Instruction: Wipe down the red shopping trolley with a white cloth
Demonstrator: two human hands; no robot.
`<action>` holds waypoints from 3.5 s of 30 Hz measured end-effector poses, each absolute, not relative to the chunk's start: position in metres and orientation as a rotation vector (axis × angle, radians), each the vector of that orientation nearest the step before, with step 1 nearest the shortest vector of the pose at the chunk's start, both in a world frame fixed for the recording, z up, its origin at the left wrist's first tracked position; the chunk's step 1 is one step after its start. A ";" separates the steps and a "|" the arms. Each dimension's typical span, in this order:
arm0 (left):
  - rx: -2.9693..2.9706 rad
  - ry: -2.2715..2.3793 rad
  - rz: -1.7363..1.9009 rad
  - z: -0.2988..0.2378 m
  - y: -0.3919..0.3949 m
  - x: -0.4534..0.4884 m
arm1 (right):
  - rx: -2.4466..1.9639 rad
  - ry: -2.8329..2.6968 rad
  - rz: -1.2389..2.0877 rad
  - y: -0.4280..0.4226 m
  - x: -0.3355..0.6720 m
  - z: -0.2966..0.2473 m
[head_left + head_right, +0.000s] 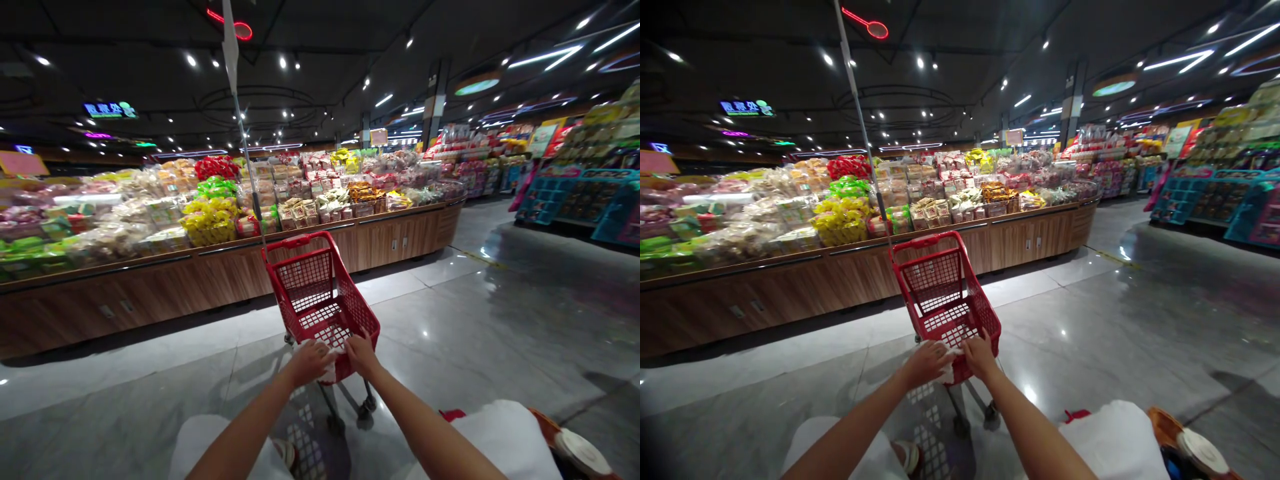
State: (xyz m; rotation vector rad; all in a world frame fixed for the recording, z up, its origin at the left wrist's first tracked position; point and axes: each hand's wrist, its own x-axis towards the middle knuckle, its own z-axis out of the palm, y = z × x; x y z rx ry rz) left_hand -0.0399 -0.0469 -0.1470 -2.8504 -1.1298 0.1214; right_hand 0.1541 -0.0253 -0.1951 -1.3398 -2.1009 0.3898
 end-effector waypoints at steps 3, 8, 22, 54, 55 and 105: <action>-2.904 -0.875 0.103 -0.142 -0.031 -0.065 | -1.253 -2.063 0.485 -0.028 0.169 -0.201; -2.788 -0.937 -0.053 -0.138 0.015 -0.093 | -1.207 -2.085 0.528 -0.028 0.199 -0.212; -2.624 -1.291 -0.255 -0.136 0.000 -0.016 | -1.521 -2.113 0.447 -0.049 0.164 -0.161; -2.447 -1.155 -0.162 -0.121 -0.003 -0.033 | -1.665 -2.288 0.118 -0.016 0.230 -0.163; -2.412 -1.161 -0.163 -0.111 -0.003 -0.062 | -1.665 -2.285 0.126 -0.016 0.231 -0.162; -2.164 -1.605 -0.703 -0.028 0.009 -0.209 | -1.535 -2.273 0.143 0.051 0.200 -0.129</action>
